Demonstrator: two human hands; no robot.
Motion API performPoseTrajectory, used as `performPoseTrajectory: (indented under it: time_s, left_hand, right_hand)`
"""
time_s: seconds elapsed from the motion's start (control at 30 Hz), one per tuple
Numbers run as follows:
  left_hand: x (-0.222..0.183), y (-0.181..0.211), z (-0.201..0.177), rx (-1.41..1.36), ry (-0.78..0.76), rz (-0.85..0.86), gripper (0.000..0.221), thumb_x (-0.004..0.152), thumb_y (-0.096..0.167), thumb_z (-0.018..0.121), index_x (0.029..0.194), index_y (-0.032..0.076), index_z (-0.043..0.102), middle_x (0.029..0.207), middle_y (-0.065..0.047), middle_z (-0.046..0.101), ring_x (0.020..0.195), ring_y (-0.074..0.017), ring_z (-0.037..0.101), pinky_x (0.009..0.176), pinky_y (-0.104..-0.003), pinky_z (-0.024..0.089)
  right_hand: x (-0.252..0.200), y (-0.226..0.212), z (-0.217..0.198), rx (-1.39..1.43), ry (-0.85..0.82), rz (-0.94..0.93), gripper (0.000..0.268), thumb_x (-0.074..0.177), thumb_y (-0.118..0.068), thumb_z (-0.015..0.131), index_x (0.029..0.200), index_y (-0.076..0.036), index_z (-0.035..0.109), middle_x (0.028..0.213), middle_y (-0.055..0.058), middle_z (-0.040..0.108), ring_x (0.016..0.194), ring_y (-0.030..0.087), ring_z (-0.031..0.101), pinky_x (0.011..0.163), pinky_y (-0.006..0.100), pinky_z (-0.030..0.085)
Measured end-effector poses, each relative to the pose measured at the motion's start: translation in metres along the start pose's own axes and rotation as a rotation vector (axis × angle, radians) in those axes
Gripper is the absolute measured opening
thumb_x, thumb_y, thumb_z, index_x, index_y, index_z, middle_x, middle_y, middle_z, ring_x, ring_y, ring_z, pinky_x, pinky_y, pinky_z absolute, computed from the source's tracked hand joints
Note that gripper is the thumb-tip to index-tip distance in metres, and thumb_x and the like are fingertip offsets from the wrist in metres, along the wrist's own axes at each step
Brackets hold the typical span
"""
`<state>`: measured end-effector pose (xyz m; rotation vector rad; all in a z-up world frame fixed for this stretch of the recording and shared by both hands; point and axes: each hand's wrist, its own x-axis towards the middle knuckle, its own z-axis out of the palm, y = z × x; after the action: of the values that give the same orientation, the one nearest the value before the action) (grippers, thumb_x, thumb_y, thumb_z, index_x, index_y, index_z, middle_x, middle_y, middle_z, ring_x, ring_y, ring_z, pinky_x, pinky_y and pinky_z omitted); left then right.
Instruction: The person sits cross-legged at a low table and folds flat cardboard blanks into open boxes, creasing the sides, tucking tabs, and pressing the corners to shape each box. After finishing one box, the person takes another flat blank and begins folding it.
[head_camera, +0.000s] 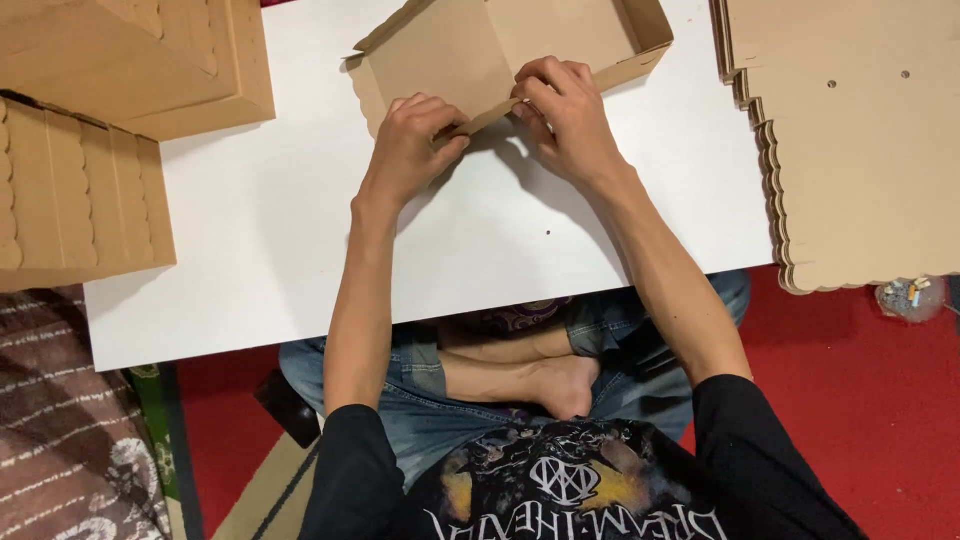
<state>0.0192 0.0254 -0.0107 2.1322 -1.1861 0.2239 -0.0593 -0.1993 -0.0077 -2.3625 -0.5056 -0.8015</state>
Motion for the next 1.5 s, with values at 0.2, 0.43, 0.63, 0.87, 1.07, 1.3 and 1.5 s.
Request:
performPoseTrajectory:
  time_s: [0.2, 0.43, 0.63, 0.87, 1.07, 1.3, 1.5]
  left_hand:
    - [-0.015, 0.002, -0.013, 0.005, -0.044, -0.068, 0.017, 0.079, 0.004, 0.079, 0.095, 0.005, 0.074, 0.083, 0.001, 0.068, 0.082, -0.0177, 0.056, 0.095, -0.032, 0.039]
    - [-0.041, -0.016, -0.019, -0.122, 0.016, -0.116, 0.019, 0.075, -0.002, 0.076, 0.094, -0.002, 0.072, 0.080, -0.004, 0.067, 0.073, -0.0190, 0.053, 0.077, -0.030, 0.046]
    - [-0.044, -0.015, -0.022, -0.296, 0.041, -0.271, 0.025, 0.076, -0.004, 0.076, 0.100, 0.002, 0.074, 0.090, -0.002, 0.069, 0.077, -0.0145, 0.057, 0.073, -0.026, 0.048]
    - [-0.069, -0.055, -0.036, -0.116, 0.007, -0.297, 0.035, 0.074, 0.010, 0.079, 0.108, 0.011, 0.070, 0.112, -0.001, 0.062, 0.108, -0.0211, 0.056, 0.103, -0.038, 0.036]
    - [-0.068, -0.037, -0.044, -0.152, 0.019, -0.356, 0.005, 0.081, 0.011, 0.074, 0.085, 0.009, 0.071, 0.095, 0.002, 0.063, 0.094, -0.0154, 0.059, 0.102, -0.035, 0.032]
    - [-0.066, -0.031, -0.047, -0.167, 0.050, -0.342, 0.004, 0.079, 0.010, 0.072, 0.081, 0.011, 0.068, 0.087, 0.004, 0.065, 0.088, -0.0133, 0.059, 0.101, -0.034, 0.032]
    - [-0.067, -0.055, -0.027, -0.209, 0.057, -0.392, 0.012, 0.081, 0.013, 0.082, 0.088, 0.017, 0.074, 0.089, 0.000, 0.071, 0.094, -0.0203, 0.069, 0.099, -0.041, 0.047]
  right_hand:
    - [0.000, -0.001, -0.003, 0.001, 0.021, -0.041, 0.016, 0.086, 0.010, 0.070, 0.099, 0.002, 0.064, 0.111, 0.011, 0.061, 0.104, 0.028, 0.057, 0.097, 0.040, 0.041]
    - [0.000, 0.005, -0.007, 0.045, 0.011, 0.003, 0.010, 0.083, 0.006, 0.063, 0.092, 0.001, 0.061, 0.119, 0.014, 0.059, 0.108, 0.028, 0.052, 0.096, 0.040, 0.040]
    - [0.010, 0.006, -0.008, -0.071, -0.070, -0.113, 0.020, 0.080, -0.002, 0.082, 0.096, 0.001, 0.070, 0.124, 0.014, 0.059, 0.120, 0.032, 0.046, 0.112, 0.049, 0.027]
    - [0.018, 0.008, -0.005, -0.345, -0.277, -0.122, 0.026, 0.078, -0.002, 0.084, 0.102, -0.012, 0.080, 0.105, 0.002, 0.063, 0.113, 0.025, 0.056, 0.125, 0.059, 0.016]
    - [0.025, -0.014, 0.026, -0.398, -0.321, -0.183, 0.019, 0.084, -0.013, 0.084, 0.103, -0.015, 0.083, 0.086, 0.002, 0.063, 0.095, 0.022, 0.060, 0.123, 0.062, 0.020]
    - [0.031, -0.034, 0.074, -0.477, -0.302, -0.351, 0.007, 0.085, -0.015, 0.071, 0.083, -0.011, 0.076, 0.085, 0.002, 0.066, 0.089, 0.023, 0.060, 0.111, 0.047, 0.040]
    - [0.021, -0.037, 0.091, -0.482, -0.261, -0.307, 0.014, 0.094, -0.016, 0.072, 0.081, -0.015, 0.070, 0.076, -0.001, 0.056, 0.081, 0.017, 0.059, 0.095, 0.041, 0.047]
